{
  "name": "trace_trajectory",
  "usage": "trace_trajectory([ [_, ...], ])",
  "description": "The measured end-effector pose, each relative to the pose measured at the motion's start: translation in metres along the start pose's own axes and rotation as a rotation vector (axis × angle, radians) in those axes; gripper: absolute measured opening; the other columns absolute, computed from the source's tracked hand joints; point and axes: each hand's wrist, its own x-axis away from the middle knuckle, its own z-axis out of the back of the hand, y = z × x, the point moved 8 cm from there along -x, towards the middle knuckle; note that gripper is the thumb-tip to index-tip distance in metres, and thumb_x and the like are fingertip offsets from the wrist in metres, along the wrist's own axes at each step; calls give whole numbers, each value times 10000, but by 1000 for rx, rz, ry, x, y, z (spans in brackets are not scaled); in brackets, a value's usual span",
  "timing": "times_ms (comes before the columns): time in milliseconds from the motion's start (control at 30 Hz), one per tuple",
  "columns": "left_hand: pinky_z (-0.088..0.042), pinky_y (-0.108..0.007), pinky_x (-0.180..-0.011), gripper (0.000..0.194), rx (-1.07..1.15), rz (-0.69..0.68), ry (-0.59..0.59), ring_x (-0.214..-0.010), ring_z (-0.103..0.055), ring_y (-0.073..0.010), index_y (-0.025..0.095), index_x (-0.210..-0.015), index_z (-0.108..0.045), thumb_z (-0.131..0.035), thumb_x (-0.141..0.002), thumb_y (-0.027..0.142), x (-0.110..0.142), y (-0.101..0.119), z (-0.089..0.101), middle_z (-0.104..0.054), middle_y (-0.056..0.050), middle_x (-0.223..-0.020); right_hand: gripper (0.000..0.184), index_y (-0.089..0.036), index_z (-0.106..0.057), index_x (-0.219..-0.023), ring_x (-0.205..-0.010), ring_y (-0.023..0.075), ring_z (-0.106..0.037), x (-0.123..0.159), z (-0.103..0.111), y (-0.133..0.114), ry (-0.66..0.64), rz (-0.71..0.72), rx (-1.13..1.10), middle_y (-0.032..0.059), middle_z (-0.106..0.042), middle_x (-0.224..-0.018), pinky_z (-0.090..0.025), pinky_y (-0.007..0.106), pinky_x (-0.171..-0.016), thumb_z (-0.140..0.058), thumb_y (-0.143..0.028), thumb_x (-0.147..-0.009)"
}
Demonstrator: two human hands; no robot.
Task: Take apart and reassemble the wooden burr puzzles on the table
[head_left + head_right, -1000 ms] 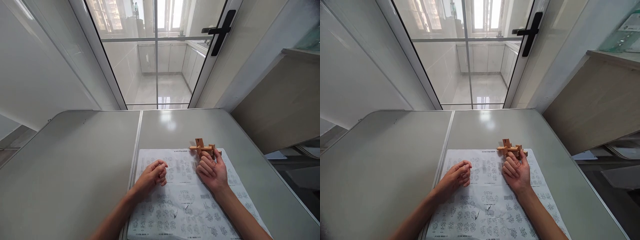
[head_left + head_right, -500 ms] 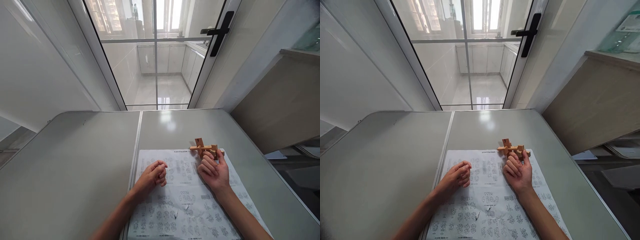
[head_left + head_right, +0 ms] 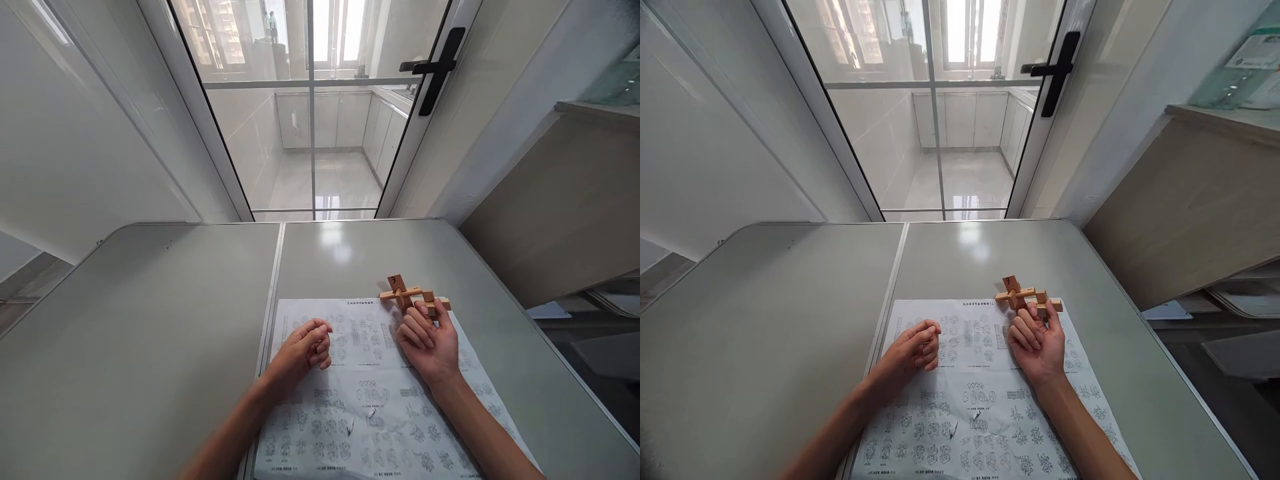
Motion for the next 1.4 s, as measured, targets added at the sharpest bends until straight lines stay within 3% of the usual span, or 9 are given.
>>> trace_trajectory([
  [233, -370, -235, -565, 379, -9, 5, -1, -516, -275, -49, 176, -973, -585, -789, -901, 487, 0, -1, 1, -415, 88, -672, 441, -215, -610, -732, -396, 77, -245, 12, -17, 4, 26, 227, 558, -78, -368, -463, -276, 213, -394, -639, -534, -1034],
  [400, -382, -240, -584, 368, -54, -15, -19, -531, -295, -57, 182, -992, -582, -774, -915, 487, 1, -1, -1, -409, 90, -675, 546, -207, -589, -685, -444, 105, -298, 24, -20, 29, -63, 166, 989, -52, -389, -474, -253, 256, -438, -590, -638, -1020],
  [567, -445, -277, -711, 361, -324, -131, -39, -651, -478, -107, 190, -1045, -596, -717, -966, 521, 7, 4, -6, -477, 59, -723, 585, -195, -607, -696, -472, 123, -364, 32, -22, 55, -278, 102, 1415, -39, -428, -507, -275, 273, -479, -509, -656, -1043],
  [667, -485, -313, -843, 427, -447, -263, -93, -909, -589, -171, 202, -1156, -616, -756, -932, 537, 13, 10, -14, -621, -41, -1015, 527, -202, -555, -708, -528, 126, -381, 37, -32, 65, -476, 188, 1558, -33, -443, -585, -301, 272, -518, -465, -571, -1074],
  [833, -473, -461, -1089, 780, -608, -345, -229, -1261, -587, -314, 261, -1467, -556, -866, -814, 555, 21, 10, -27, -581, -140, -1448, 377, -223, -410, -702, -534, 113, -316, 46, -39, 81, -727, 203, 1703, -59, -379, -608, -269, 275, -546, -462, -327, -1061],
  [967, -407, -528, -1198, 1014, -656, -312, -274, -1380, -558, -373, 310, -1567, -496, -980, -692, 478, 23, 7, -30, -590, -137, -1521, 295, -224, -378, -715, -535, 108, -332, 52, -43, 88, -849, 241, 1779, -63, -393, -611, -279, 274, -580, -494, -188, -984],
  [1100, -466, -493, -1154, 902, -634, -316, -312, -1317, -626, -352, 309, -1480, -611, -992, -676, 463, 24, 11, -37, -678, -110, -1426, 266, -224, -380, -718, -547, 107, -322, 55, -45, 92, -877, 259, 1821, -56, -436, -626, -269, 278, -583, -542, -169, -922],
  [1300, -539, -411, -1033, 735, -582, -302, -268, -1162, -696, -302, 247, -1317, -710, -986, -677, 481, 20, 13, -36, -746, -96, -1278, 283, -218, -421, -742, -547, 93, -337, 53, -46, 94, -795, -16, 1660, -67, -411, -640, -306, 251, -572, -598, -246, -961],
  [1400, -541, -407, -1030, 714, -519, -332, -234, -1161, -705, -307, 217, -1306, -708, -950, -718, 542, 18, 14, -30, -756, -116, -1264, 292, -202, -520, -812, -592, 109, -461, 55, -46, 97, -770, -283, 1401, -29, -517, -705, -389, 241, -579, -586, -382, -1033],
])
